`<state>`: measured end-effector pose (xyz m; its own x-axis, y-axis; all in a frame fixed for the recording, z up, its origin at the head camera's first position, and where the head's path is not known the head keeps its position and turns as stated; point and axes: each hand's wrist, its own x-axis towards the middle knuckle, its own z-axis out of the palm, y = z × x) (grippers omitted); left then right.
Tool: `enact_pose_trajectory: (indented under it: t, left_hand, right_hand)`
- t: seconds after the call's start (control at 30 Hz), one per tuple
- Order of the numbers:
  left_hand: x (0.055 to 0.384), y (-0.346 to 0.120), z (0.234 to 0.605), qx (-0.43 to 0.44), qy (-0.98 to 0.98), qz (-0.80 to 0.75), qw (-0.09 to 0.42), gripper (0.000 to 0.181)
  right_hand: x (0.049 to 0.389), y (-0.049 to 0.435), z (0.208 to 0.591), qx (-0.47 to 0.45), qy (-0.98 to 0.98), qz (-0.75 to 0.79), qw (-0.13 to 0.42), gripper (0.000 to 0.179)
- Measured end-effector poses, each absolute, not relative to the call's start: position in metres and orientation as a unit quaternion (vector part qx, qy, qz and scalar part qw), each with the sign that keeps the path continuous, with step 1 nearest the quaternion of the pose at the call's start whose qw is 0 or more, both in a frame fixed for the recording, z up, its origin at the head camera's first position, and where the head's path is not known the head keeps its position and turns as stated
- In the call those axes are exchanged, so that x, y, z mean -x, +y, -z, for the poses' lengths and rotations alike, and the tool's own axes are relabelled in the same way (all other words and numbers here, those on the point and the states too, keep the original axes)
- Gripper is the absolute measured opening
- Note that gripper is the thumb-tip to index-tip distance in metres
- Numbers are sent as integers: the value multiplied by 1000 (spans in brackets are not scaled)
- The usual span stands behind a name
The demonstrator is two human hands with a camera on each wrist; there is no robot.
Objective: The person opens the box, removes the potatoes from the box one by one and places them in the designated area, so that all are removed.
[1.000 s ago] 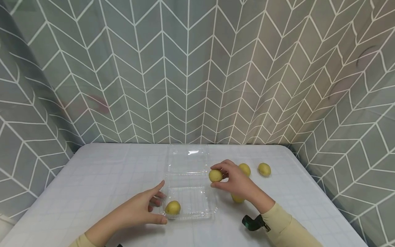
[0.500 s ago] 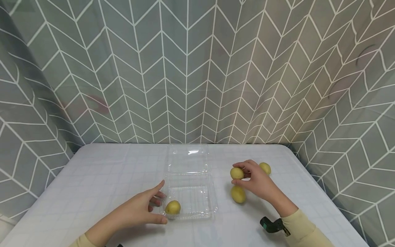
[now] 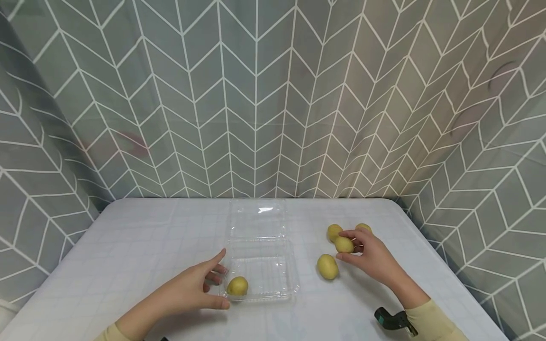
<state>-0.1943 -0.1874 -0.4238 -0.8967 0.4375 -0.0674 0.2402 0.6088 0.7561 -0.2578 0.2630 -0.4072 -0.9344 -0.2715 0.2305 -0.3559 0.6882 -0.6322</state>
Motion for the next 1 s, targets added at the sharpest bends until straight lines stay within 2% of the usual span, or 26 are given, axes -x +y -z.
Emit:
enact_pose_trajectory:
  t: [0.57, 1.0]
  left_hand:
    - [194, -187, 424, -196, 888, -400, 117, 114]
    - [195, -187, 424, -193, 891, -393, 120, 114]
  right_hand:
    - [248, 295, 425, -147, -924, -345, 70, 52]
    - [250, 303, 435, -121, -929, -347, 49, 50]
